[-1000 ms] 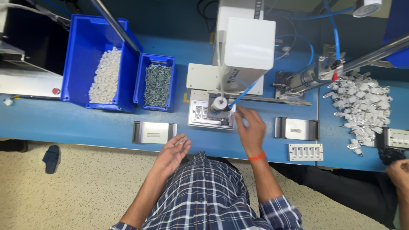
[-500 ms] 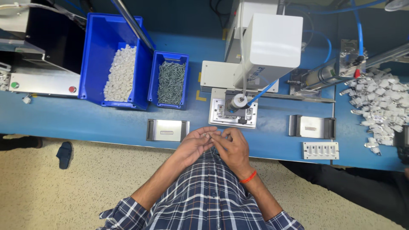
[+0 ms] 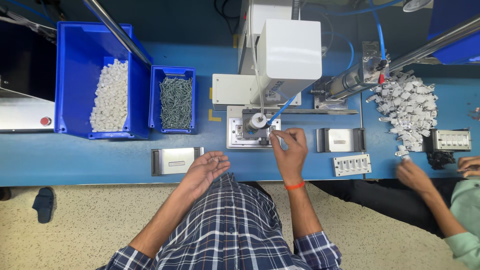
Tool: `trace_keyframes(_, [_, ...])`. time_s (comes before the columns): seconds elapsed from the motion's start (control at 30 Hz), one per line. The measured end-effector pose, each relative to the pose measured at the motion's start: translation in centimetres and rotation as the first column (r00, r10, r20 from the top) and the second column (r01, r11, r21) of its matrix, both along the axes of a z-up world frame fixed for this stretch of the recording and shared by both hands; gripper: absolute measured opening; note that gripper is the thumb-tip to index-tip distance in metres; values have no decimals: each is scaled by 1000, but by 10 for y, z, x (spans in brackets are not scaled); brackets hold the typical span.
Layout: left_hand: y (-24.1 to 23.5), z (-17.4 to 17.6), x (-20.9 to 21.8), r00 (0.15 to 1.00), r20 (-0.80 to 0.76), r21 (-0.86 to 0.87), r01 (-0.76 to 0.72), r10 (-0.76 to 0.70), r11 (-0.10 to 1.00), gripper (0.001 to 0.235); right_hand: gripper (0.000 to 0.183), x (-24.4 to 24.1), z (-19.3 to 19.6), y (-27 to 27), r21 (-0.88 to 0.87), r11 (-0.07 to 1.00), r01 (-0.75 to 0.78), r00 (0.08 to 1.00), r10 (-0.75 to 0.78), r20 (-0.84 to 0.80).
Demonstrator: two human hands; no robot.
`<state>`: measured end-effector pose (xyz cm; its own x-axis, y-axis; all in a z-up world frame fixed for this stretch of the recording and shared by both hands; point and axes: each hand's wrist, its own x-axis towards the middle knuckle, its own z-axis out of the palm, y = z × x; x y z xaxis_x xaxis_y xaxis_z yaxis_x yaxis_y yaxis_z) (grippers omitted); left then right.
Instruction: The person assembles small white plastic components and metal screws into a metal fixture on a blue workbench. They repeatedly pick parts from blue bins, insert them into the fixture, and place the completed fixture aside. A coworker is visible working nearby.
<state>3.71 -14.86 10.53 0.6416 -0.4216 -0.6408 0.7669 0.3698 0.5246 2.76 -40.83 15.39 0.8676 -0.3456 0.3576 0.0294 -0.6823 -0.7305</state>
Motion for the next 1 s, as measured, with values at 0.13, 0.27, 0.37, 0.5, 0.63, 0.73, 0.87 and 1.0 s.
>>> trace_keyframes(0.13, [9, -1, -1, 1000, 3, 16, -5, 5, 1000, 30, 14, 13, -16, -2, -133, 991, -29, 999, 25, -30])
trace_keyframes(0.27, [15, 6, -1, 1000, -20, 40, -2, 3, 999, 32, 16, 23, -25, -5, -300, 951, -78, 993, 48, -105])
trace_keyframes(0.37, [16, 10, -2, 1000, -23, 78, 18, -16, 997, 34, 11, 29, -28, -6, -359, 925, -127, 981, 64, -183])
trace_keyframes(0.5, [17, 10, -1, 999, 6, 97, 31, -32, 995, 36, 11, 35, -28, -8, -338, 931, -138, 974, 67, -215])
trace_keyframes(0.63, [16, 10, -2, 997, 41, 79, 62, -65, 995, 38, 11, 29, -26, -8, -335, 934, -124, 979, 60, -194])
trace_keyframes(0.73, [16, 12, -1, 993, 74, 92, 84, -91, 992, 40, 18, 11, -25, -1, -183, 983, -30, 997, 16, -76])
trace_keyframes(0.87, [14, 12, -3, 987, 107, 101, 111, -122, 989, 41, 17, -24, -25, 18, 56, 990, 130, 989, -134, 66])
trace_keyframes(1.0, [13, 11, -4, 966, 182, 83, 171, -184, 982, 41, 14, -47, -23, 38, 110, 992, -69, 997, 66, 35])
